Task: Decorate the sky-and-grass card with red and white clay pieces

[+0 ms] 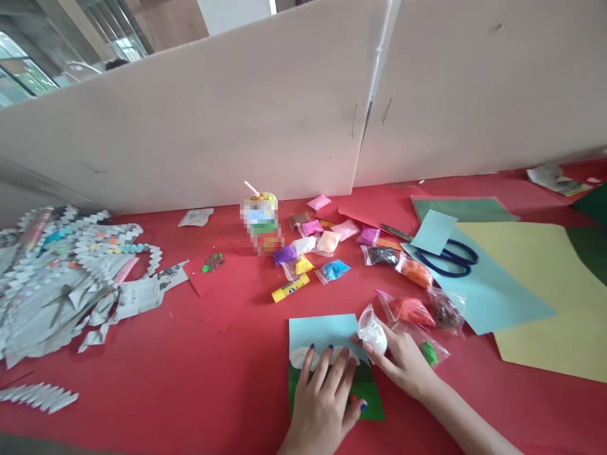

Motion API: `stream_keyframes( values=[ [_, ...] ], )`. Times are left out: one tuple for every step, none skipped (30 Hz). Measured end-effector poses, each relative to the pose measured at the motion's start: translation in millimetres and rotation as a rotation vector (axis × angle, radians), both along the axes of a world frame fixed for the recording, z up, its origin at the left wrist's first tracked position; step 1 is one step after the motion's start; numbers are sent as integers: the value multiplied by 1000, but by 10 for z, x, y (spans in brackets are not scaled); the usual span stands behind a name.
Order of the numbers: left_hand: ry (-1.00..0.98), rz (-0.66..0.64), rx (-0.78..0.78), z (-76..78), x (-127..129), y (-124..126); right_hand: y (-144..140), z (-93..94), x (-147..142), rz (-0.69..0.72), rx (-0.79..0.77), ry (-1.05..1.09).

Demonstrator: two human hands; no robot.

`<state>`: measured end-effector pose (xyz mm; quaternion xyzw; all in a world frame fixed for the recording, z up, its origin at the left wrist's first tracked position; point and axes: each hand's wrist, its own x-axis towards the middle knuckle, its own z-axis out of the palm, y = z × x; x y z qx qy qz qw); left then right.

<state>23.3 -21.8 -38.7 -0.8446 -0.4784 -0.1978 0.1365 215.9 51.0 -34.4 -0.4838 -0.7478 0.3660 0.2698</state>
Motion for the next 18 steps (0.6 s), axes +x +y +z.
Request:
stream_keyframes(
  values=[
    [-11, -7, -2, -4, 4, 4, 1, 3, 0, -4, 1, -1],
    [-28, -15, -4, -9, 9, 8, 4, 7, 0, -7, 2, -3],
    [-47, -20, -7, -14, 14, 10, 6, 10, 1, -7, 2, -4],
    [-69, -24, -10, -17, 19, 12, 10, 12, 2, -5, 0, -5],
    [-92, -25, -14, -19, 24, 13, 14, 12, 5, 1, -4, -6],
    [-116, -25, -18, -19, 30, 13, 18, 10, 8, 7, -11, -8],
    [-142, -24, -24, -16, 35, 13, 22, 7, 12, 10, -16, -10],
    [-167, -25, -33, -10, 39, 13, 26, 2, 17, 10, -20, -12],
    [-190, -27, -49, -3, 43, 14, 30, -3, 22, 7, -22, -16],
    [-212, -28, -69, 6, 44, 17, 34, -9, 28, 2, -22, -20],
    [-231, -28, -92, 16, 44, 21, 39, -13, 33, -2, -23, -23],
    [-242, -25, -118, 24, 42, 26, 43, -17, 39, -2, -29, -25],
    [-246, -20, -137, 31, 39, 33, 48, -19, 44, -1, -39, -24],
    [-241, -17, -146, 37, 36, 40, 52, -20, 49, 3, -51, -22],
    [-231, -15, -147, 40, 33, 48, 56, -19, 54, 4, -60, -22],
    [-218, -15, -141, 42, 32, 55, 60, -17, 58, 3, -66, -25],
    [-203, -17, -135, 43, 34, 62, 63, -15, 62, 2, -66, -33],
    [-189, -19, -131, 42, 38, 68, 65, -13, 67, 0, -61, -42]
  ],
)
